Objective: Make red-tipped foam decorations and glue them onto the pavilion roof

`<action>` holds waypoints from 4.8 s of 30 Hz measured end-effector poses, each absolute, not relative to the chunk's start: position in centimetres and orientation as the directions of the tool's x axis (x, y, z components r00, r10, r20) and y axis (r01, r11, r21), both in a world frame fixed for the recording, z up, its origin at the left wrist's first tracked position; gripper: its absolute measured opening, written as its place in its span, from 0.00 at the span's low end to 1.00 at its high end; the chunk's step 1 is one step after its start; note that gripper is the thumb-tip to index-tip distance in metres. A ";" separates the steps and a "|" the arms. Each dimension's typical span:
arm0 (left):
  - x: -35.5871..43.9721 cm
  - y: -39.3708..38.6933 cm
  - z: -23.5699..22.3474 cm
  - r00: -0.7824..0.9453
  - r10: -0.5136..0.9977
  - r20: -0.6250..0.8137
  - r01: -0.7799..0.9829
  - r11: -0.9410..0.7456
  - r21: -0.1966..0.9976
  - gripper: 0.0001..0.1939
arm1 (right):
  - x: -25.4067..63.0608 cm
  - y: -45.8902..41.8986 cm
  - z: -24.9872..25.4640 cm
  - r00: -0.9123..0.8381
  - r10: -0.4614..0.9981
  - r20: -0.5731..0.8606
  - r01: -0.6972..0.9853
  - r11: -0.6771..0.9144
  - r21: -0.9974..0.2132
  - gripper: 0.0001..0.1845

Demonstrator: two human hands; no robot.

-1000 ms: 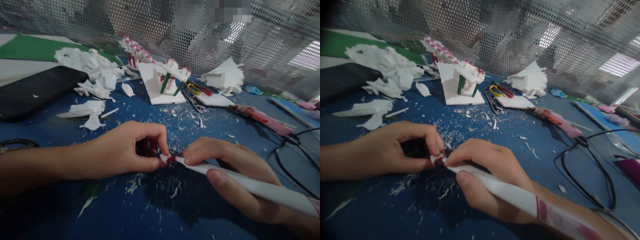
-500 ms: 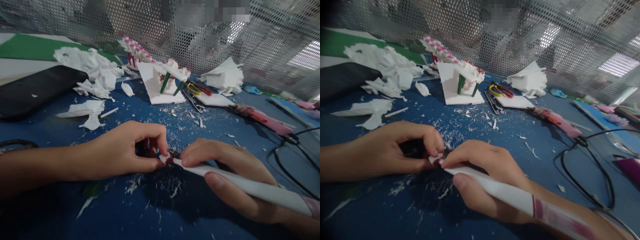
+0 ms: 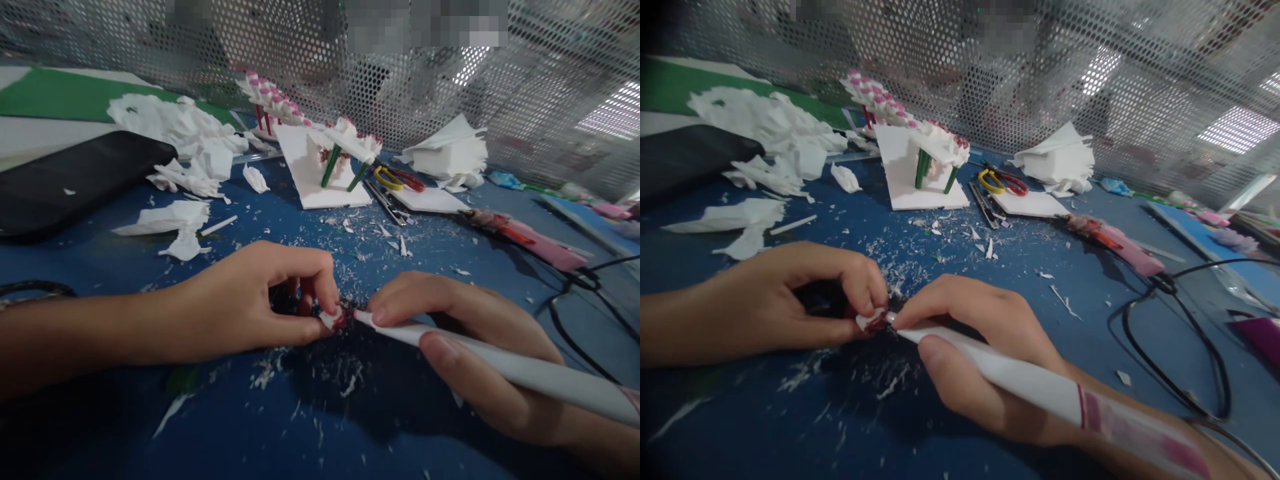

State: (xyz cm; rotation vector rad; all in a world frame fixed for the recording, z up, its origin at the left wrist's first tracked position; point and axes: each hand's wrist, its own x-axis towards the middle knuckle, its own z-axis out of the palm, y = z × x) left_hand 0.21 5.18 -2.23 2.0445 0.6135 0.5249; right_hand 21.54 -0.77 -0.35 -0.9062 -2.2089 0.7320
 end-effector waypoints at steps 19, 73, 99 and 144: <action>0.2 5.2 -2.4 0.765 0.630 0.131 0.263 -0.492 0.830 0.01 | 21.6 -0.9 -0.3 -0.528 0.777 0.343 0.434 0.594 -0.677 0.10; 0.6 5.1 -2.0 0.751 0.656 0.078 0.249 -0.391 0.886 0.03 | 21.1 -0.6 0.4 -0.613 0.725 0.315 0.405 0.630 -0.663 0.10; 0.6 5.1 -2.0 0.735 0.675 0.065 0.285 -0.395 0.873 0.03 | 21.1 -0.6 0.3 -0.622 0.716 0.316 0.417 0.645 -0.641 0.10; 0.7 4.7 -1.9 0.688 0.725 -0.030 0.263 -0.210 0.942 0.02 | 21.9 -0.8 -0.4 -0.580 0.710 0.400 0.351 0.660 -0.664 0.10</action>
